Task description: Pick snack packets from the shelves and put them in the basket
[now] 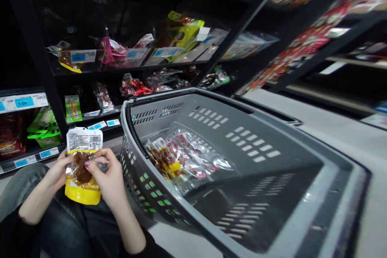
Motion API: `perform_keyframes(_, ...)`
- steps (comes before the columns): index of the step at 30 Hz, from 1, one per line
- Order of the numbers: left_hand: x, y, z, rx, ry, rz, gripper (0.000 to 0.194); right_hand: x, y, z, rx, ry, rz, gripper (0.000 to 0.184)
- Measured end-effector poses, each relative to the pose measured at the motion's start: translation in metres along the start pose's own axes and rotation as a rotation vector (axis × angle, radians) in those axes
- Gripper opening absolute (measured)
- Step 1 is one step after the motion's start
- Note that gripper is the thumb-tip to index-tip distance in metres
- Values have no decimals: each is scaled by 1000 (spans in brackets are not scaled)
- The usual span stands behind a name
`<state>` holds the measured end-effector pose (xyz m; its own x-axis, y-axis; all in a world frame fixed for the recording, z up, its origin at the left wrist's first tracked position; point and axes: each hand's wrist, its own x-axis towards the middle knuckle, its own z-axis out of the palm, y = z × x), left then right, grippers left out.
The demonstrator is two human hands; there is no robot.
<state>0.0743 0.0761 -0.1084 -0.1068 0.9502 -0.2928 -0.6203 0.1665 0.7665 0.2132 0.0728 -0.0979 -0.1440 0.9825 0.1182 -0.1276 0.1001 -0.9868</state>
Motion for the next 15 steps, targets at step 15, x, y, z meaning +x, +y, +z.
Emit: perform_keyframes(15,1,-2,-1,-1,-1,-10,47,0,-2,0,1,17,2,18)
